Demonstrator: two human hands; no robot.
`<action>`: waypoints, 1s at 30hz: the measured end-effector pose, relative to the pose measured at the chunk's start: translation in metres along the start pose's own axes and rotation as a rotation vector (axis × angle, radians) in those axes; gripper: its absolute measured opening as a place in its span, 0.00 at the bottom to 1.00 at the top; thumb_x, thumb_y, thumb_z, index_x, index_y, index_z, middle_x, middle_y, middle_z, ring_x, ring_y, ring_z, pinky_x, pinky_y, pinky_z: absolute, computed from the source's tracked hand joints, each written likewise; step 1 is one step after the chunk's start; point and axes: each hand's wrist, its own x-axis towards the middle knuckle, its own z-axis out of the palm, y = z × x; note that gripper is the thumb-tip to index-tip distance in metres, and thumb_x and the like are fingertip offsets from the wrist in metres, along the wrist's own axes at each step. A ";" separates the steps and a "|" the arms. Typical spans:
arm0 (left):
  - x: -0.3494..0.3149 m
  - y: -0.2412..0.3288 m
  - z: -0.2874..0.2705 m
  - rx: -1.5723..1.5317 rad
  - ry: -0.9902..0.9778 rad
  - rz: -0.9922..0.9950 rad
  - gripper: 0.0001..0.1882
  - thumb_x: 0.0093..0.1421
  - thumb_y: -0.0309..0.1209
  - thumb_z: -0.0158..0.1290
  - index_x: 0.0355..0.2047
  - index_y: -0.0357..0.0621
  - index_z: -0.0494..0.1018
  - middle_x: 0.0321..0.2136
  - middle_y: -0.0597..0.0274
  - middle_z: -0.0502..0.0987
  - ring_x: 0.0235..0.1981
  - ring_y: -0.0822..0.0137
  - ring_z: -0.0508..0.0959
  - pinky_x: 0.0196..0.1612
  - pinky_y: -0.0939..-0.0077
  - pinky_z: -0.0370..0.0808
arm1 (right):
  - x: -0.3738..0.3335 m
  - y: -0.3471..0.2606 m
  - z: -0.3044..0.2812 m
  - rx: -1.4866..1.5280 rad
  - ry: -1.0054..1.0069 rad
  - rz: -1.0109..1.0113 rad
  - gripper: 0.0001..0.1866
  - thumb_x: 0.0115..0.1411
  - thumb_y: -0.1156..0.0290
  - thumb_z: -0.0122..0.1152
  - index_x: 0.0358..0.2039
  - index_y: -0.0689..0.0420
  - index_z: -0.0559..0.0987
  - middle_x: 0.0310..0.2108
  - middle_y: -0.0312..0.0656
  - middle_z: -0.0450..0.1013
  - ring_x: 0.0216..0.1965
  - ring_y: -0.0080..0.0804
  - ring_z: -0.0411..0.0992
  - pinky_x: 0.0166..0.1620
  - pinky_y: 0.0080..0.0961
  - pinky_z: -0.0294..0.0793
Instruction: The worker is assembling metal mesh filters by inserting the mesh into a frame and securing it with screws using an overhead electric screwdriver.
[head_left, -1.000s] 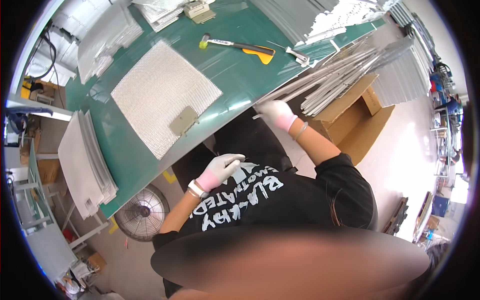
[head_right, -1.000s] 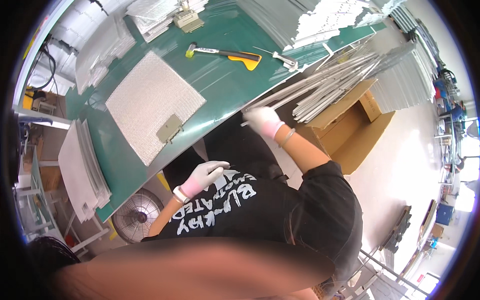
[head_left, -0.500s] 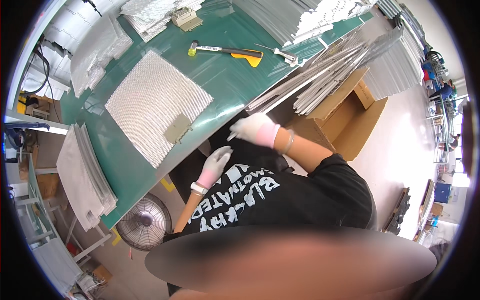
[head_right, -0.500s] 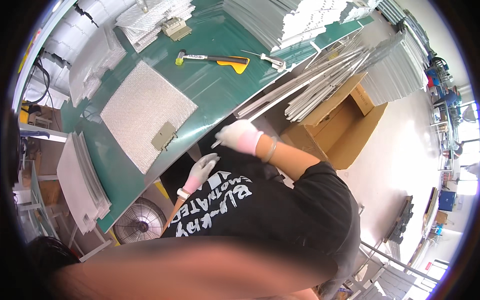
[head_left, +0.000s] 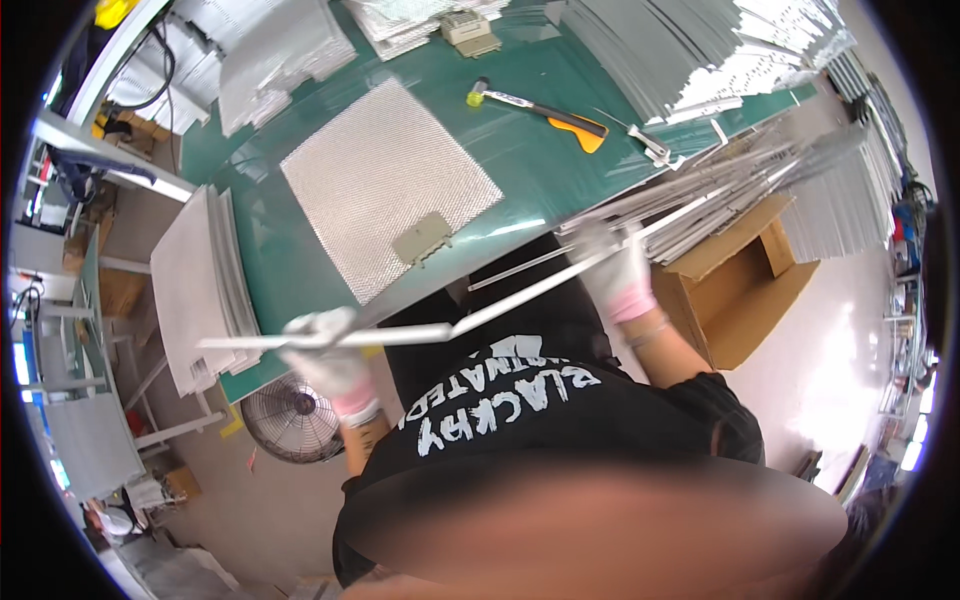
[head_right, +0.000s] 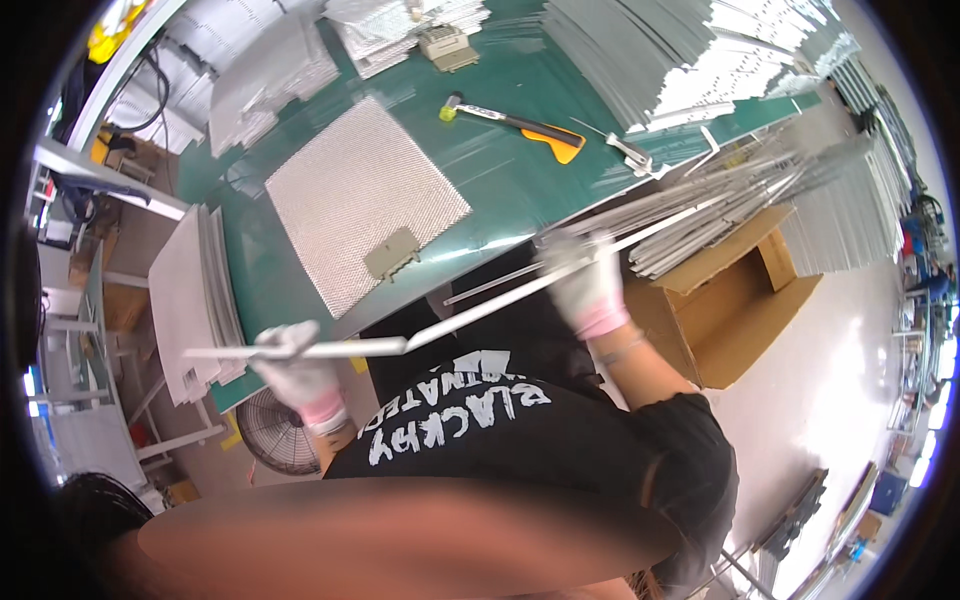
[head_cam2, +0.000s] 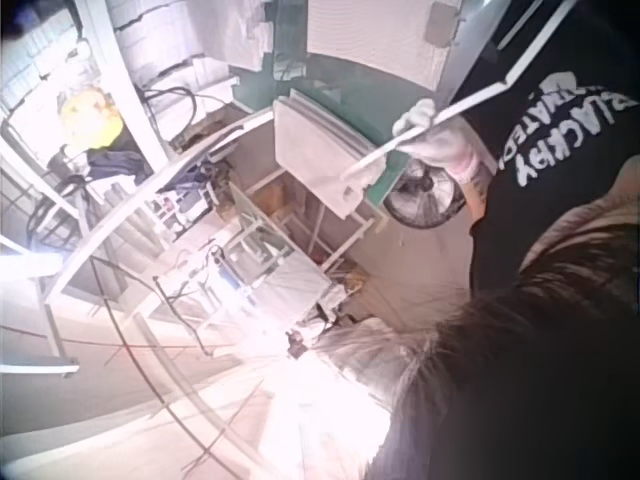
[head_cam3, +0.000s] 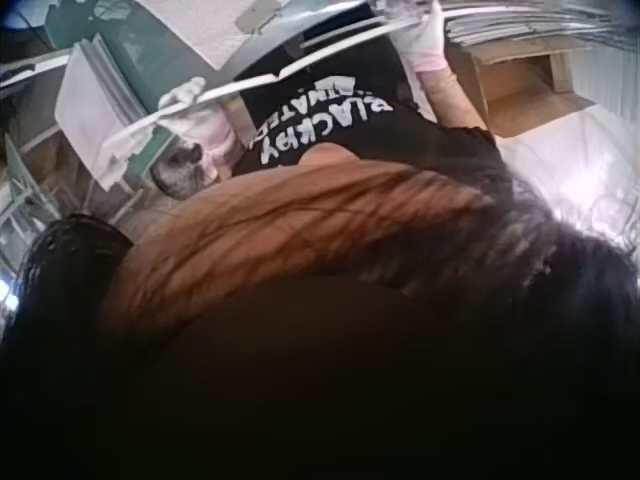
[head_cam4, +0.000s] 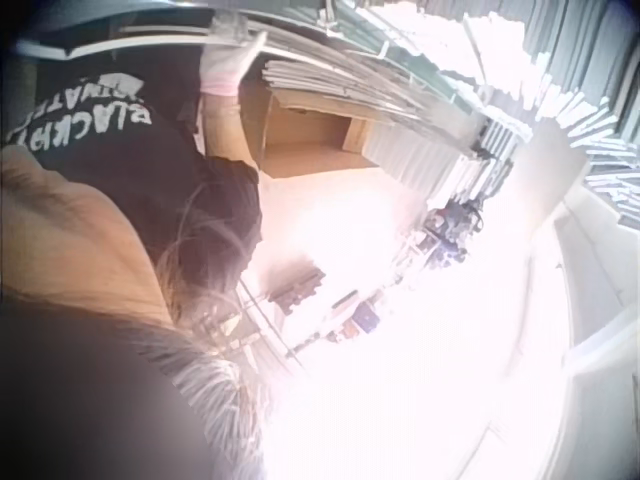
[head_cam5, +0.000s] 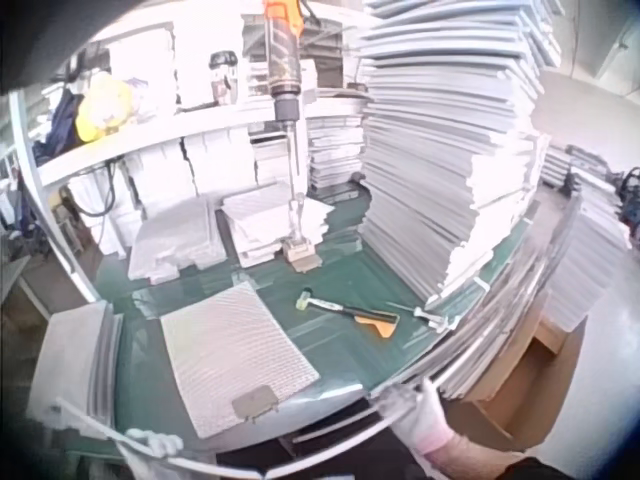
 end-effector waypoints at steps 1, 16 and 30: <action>0.013 0.027 -0.013 0.070 -0.354 0.136 0.30 0.72 0.53 0.31 0.36 0.45 0.75 0.13 0.73 0.64 0.14 0.78 0.62 0.25 0.80 0.63 | -0.007 -0.033 0.008 -0.132 0.235 -0.103 0.28 0.66 0.50 0.45 0.51 0.64 0.71 0.48 0.48 0.71 0.47 0.41 0.71 0.54 0.37 0.71; -0.078 -0.005 -0.051 0.542 -0.273 -0.196 0.37 0.69 0.60 0.30 0.27 0.36 0.69 0.07 0.71 0.57 0.08 0.75 0.59 0.12 0.81 0.56 | 0.074 0.046 0.218 -0.495 -0.389 -0.030 0.12 0.66 0.62 0.55 0.37 0.58 0.72 0.34 0.42 0.71 0.35 0.32 0.70 0.42 0.30 0.74; -0.090 -0.125 -0.008 -0.078 -0.067 -0.746 0.20 0.71 0.40 0.42 0.54 0.37 0.64 0.52 0.52 0.71 0.56 0.56 0.71 0.58 0.58 0.68 | 0.057 0.079 0.088 -1.344 -0.205 0.374 0.11 0.69 0.67 0.47 0.46 0.61 0.71 0.27 0.36 0.72 0.27 0.22 0.72 0.34 0.22 0.75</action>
